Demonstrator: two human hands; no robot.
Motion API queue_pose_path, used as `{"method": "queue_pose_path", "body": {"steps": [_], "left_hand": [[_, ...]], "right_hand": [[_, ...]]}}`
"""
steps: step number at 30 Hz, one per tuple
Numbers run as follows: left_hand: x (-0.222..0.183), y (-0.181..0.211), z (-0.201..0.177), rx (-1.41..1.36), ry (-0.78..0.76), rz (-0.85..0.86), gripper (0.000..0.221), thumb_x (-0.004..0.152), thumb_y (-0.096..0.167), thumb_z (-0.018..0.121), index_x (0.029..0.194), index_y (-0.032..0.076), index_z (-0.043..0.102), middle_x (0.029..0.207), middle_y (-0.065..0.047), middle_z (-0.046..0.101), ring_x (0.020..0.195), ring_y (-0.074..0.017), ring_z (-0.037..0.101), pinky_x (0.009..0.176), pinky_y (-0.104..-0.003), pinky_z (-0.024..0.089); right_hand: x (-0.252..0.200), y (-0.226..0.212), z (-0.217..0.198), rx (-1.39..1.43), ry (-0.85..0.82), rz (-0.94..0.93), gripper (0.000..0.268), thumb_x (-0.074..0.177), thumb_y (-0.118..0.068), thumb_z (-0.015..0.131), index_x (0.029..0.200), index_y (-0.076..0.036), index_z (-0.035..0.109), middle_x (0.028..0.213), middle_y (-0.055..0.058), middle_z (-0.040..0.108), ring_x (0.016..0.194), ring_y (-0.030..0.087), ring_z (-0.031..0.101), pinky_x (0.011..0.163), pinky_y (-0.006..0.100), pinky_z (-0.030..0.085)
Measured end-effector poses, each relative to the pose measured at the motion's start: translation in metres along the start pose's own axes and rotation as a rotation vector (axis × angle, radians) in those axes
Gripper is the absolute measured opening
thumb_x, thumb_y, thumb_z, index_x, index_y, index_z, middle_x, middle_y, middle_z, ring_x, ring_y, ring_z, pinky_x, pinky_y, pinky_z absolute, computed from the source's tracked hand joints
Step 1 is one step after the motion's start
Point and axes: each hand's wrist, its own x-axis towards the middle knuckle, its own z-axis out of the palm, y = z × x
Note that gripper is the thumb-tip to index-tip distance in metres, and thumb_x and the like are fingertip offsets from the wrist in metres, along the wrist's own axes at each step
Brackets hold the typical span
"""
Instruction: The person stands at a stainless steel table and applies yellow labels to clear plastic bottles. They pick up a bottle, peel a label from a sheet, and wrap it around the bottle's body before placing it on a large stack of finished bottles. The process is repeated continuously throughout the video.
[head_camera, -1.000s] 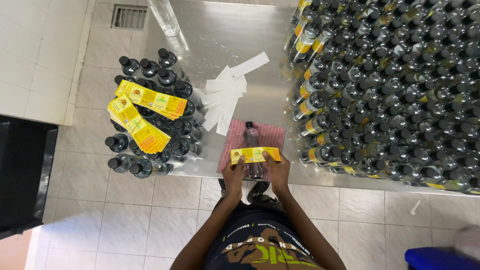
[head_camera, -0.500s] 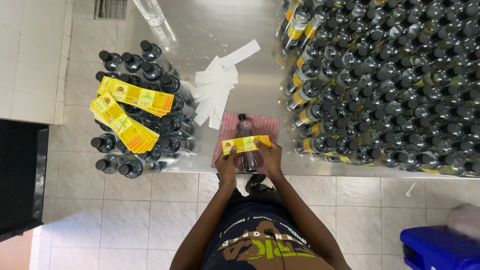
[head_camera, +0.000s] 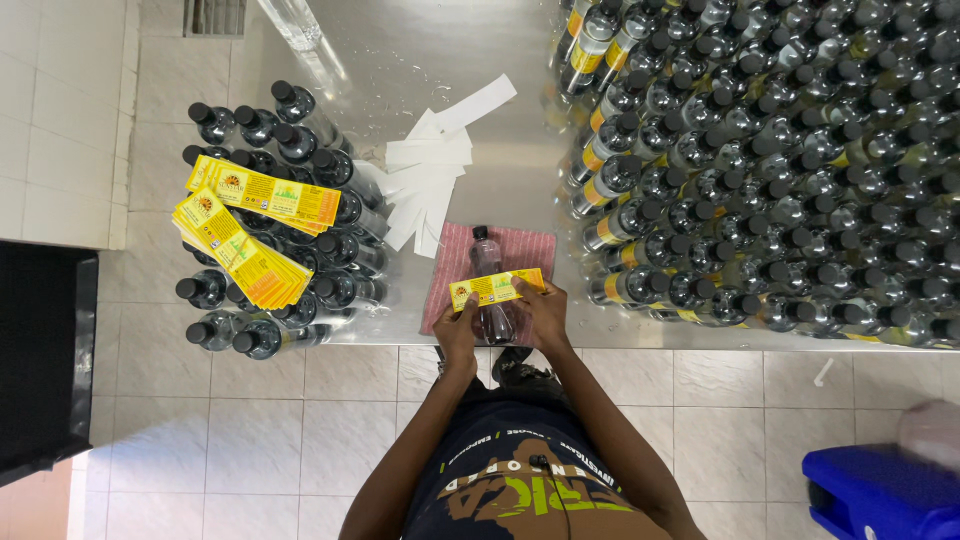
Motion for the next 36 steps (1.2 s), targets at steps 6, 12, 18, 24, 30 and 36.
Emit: {"method": "queue_pose_path", "body": {"steps": [6, 12, 18, 24, 30, 36], "left_hand": [[0.004, -0.003, 0.000, 0.011, -0.004, -0.005, 0.026, 0.096, 0.024, 0.091, 0.093, 0.001, 0.079, 0.068, -0.009, 0.068, 0.052, -0.0140, 0.064, 0.048, -0.024, 0.052], [0.003, 0.000, 0.002, 0.008, 0.023, 0.008, 0.025, 0.094, 0.023, 0.092, 0.089, 0.002, 0.079, 0.065, -0.009, 0.068, 0.049, -0.0132, 0.062, 0.045, -0.025, 0.051], [0.015, -0.008, 0.002, 0.010, 0.020, -0.002, 0.027, 0.095, 0.024, 0.090, 0.088, 0.001, 0.078, 0.063, -0.009, 0.067, 0.047, -0.0141, 0.063, 0.043, -0.025, 0.052], [0.011, -0.001, 0.004, 0.006, 0.016, 0.001, 0.029, 0.096, 0.025, 0.089, 0.087, 0.001, 0.076, 0.063, -0.010, 0.067, 0.047, -0.0158, 0.063, 0.041, -0.026, 0.052], [0.017, -0.007, 0.003, 0.023, 0.022, 0.009, 0.027, 0.095, 0.025, 0.090, 0.087, 0.002, 0.078, 0.063, -0.011, 0.068, 0.044, -0.0169, 0.064, 0.040, -0.027, 0.053], [0.024, -0.015, 0.002, 0.028, 0.027, 0.051, 0.026, 0.093, 0.024, 0.092, 0.087, 0.002, 0.079, 0.065, -0.010, 0.070, 0.047, -0.0135, 0.063, 0.041, -0.026, 0.052]], "right_hand": [[0.011, 0.012, -0.007, 0.027, -0.014, 0.027, 0.057, 0.088, -0.021, 0.100, 0.131, 0.007, 0.075, 0.122, 0.032, 0.070, 0.117, 0.040, 0.073, 0.098, 0.047, 0.063], [0.011, 0.011, -0.008, 0.009, -0.041, 0.025, 0.059, 0.089, -0.022, 0.099, 0.133, 0.008, 0.074, 0.125, 0.033, 0.069, 0.120, 0.042, 0.072, 0.100, 0.049, 0.061], [0.011, 0.011, -0.006, 0.000, -0.053, 0.014, 0.058, 0.090, -0.024, 0.098, 0.133, 0.008, 0.074, 0.125, 0.033, 0.069, 0.119, 0.042, 0.072, 0.100, 0.048, 0.062], [0.007, 0.006, -0.003, -0.001, -0.059, -0.005, 0.058, 0.091, -0.023, 0.097, 0.133, 0.009, 0.073, 0.124, 0.035, 0.070, 0.118, 0.043, 0.072, 0.098, 0.049, 0.063], [0.006, 0.001, -0.001, 0.007, -0.041, 0.001, 0.057, 0.090, -0.024, 0.098, 0.128, 0.012, 0.074, 0.116, 0.030, 0.070, 0.110, 0.036, 0.073, 0.095, 0.046, 0.064], [0.011, 0.005, -0.001, 0.020, -0.037, 0.015, 0.055, 0.090, -0.021, 0.098, 0.127, 0.013, 0.074, 0.115, 0.031, 0.070, 0.107, 0.038, 0.074, 0.093, 0.048, 0.065]]}}
